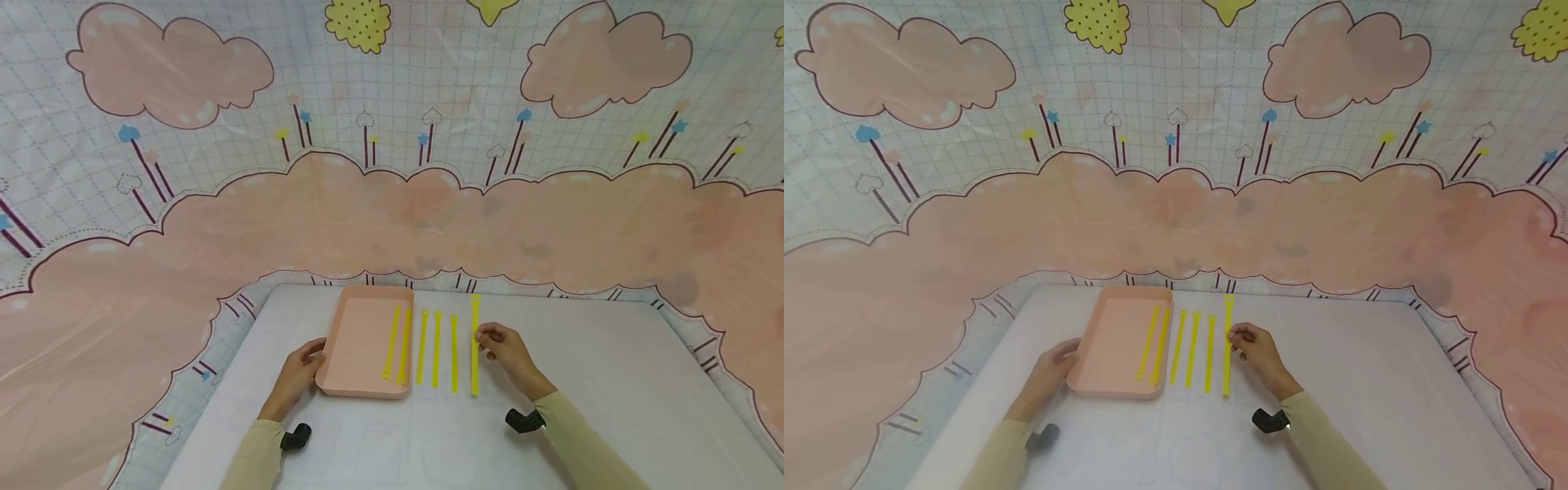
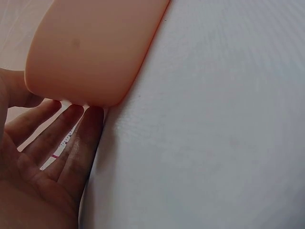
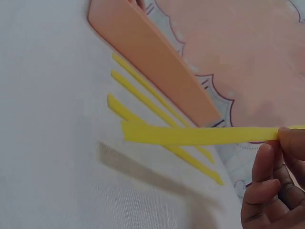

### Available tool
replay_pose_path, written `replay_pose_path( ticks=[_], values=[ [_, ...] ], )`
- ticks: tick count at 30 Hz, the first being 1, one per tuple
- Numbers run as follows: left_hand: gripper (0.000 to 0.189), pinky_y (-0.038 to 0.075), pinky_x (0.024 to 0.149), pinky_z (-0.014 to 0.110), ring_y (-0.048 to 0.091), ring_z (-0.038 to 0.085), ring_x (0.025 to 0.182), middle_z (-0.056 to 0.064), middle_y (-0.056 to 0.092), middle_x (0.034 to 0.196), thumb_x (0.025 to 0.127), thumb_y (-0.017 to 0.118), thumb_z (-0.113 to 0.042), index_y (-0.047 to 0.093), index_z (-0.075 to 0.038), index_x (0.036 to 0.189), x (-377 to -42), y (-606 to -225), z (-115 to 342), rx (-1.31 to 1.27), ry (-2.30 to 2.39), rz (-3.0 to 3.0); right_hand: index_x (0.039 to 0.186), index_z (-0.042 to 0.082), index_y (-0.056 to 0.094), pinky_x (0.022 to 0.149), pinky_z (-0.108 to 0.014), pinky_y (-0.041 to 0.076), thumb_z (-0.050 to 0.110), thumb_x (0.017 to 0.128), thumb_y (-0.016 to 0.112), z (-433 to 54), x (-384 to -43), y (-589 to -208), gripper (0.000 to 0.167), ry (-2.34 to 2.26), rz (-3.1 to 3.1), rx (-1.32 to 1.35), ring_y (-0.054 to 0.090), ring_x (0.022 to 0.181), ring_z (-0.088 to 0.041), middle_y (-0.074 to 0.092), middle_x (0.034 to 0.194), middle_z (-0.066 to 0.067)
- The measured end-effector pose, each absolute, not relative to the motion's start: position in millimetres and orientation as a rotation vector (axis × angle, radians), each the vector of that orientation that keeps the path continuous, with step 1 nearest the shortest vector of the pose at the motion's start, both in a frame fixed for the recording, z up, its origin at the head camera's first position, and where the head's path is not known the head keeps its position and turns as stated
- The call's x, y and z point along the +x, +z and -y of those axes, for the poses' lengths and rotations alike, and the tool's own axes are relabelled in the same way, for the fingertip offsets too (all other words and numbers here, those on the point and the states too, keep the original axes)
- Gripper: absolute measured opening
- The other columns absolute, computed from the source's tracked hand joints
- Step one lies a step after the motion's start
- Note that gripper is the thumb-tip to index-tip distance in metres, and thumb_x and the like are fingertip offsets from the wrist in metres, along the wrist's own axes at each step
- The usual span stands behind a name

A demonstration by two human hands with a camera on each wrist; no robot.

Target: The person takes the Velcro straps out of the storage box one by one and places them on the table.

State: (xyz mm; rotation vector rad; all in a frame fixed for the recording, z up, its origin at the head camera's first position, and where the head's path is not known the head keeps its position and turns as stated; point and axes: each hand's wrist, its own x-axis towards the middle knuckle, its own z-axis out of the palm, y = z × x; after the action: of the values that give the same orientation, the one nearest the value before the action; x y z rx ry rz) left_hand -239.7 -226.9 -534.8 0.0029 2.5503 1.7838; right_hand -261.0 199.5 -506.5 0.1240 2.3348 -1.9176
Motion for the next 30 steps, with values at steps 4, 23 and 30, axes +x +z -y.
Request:
replay_pose_path(
  ticks=[4,23,30],
  values=[
    [0.042,0.049,0.092,0.023,0.055,0.034,0.128,0.020,0.051,0.145,0.100,0.053,-0.009,0.050,-0.004,0.142,-240.3,-534.6,226.8,-0.003,1.772,-2.557,0.114,-0.002,0.057,0.065,-0.025,0.046,0.014,0.097,0.061,-202.4,-265.3,-509.2,0.024,-1.882,-2.332,0.126,0.056,0.082,-0.014,0.064,0.087,0.002],
    [0.043,0.052,0.093,0.029,0.054,0.035,0.129,0.019,0.051,0.146,0.100,0.053,-0.009,0.049,-0.005,0.142,-243.8,-536.1,229.0,-0.010,1.791,-2.516,0.111,-0.003,0.060,0.058,-0.026,0.049,0.008,0.096,0.058,-210.6,-280.9,-526.1,0.019,-1.673,-2.416,0.162,0.058,0.074,-0.013,0.064,0.089,-0.005],
    [0.042,0.051,0.088,0.021,0.056,0.035,0.127,0.019,0.053,0.144,0.099,0.055,-0.010,0.051,-0.005,0.141,-241.0,-537.3,229.5,-0.024,1.789,-2.536,0.106,0.001,0.062,0.054,-0.026,0.046,0.008,0.095,0.060,-213.1,-285.6,-533.1,0.014,-1.560,-2.478,0.150,0.056,0.067,-0.014,0.064,0.083,-0.005]
  ],
)
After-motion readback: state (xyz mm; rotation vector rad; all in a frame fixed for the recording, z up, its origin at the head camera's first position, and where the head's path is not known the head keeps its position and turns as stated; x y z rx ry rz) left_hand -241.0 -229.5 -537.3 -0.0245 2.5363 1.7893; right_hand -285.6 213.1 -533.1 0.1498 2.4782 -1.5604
